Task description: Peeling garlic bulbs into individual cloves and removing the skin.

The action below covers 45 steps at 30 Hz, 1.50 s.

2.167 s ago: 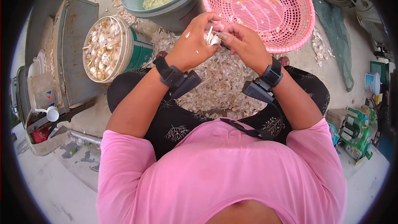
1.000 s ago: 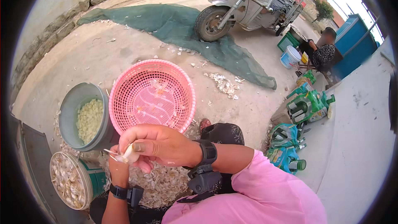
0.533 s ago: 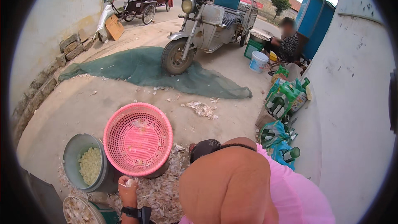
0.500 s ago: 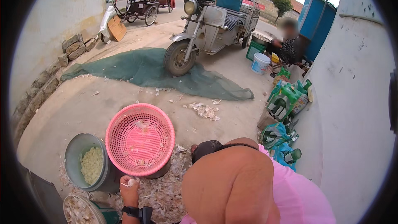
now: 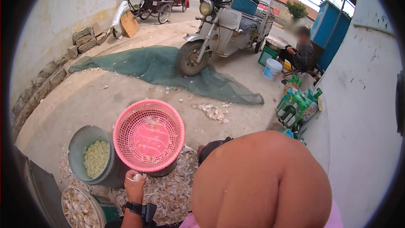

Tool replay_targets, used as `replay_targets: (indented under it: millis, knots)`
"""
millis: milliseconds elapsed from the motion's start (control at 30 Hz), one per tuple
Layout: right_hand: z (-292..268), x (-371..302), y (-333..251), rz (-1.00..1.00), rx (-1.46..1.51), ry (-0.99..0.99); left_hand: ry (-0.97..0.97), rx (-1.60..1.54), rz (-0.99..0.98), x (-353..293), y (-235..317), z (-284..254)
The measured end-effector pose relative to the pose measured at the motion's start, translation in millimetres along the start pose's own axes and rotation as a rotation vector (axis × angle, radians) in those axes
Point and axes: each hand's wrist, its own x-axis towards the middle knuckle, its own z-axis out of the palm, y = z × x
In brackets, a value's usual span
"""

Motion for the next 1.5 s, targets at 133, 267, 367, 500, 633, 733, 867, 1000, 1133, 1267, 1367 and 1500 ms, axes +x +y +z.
replay_targets:
  millis: [133, 267, 367, 500, 633, 733, 867, 1000, 1133, 1267, 1367, 1500]
  knots:
    - [5.8, 4.2, 2.1, 0.112, 0.073, -0.102, 0.011, 0.006, -0.023, -0.5, 4.5, -0.7]
    - [20.4, 5.7, 3.0, 0.149, 0.147, -0.054, 0.009, -0.012, 0.010, -1.4, 7.3, 0.0]
    - [29.1, 8.8, -0.3, 0.150, 0.187, -0.053, 0.020, -0.001, -0.006, -4.5, 7.0, -2.1]
    - [41.5, 16.5, -0.7, 0.104, 0.237, -0.076, 0.025, 0.063, -0.011, -8.8, 3.3, -7.6]
    - [60.0, 26.7, 3.0, -0.057, 0.297, -0.072, 0.043, 0.122, 0.106, -10.0, -8.8, -16.3]
    - [82.0, 34.0, 2.0, -0.351, 0.309, 0.134, 0.066, 0.129, 0.094, -9.8, -25.4, -27.4]
    - [96.2, 38.6, -10.9, -0.371, 0.112, 0.304, 0.130, 0.103, 0.027, -19.1, -42.1, -36.6]
    - [92.5, 41.2, -25.1, -0.267, 0.201, 0.329, 0.119, 0.047, -0.012, -40.4, -24.8, -29.0]
    - [92.1, 28.5, -37.4, 0.225, 0.356, 0.542, 0.109, -0.046, -0.099, -69.4, 12.2, -17.5]
    - [91.3, -27.5, 6.3, 0.709, 0.356, 0.871, 0.012, -0.023, -0.078, -105.6, 20.6, -19.4]
    - [106.4, -114.3, 63.9, 1.114, 0.151, 0.870, -0.025, -0.159, 0.004, -138.2, 8.6, -24.6]
    - [133.5, -268.5, 116.2, 1.546, 0.269, 0.872, 0.038, -0.107, -0.129, -156.2, -13.2, -31.2]
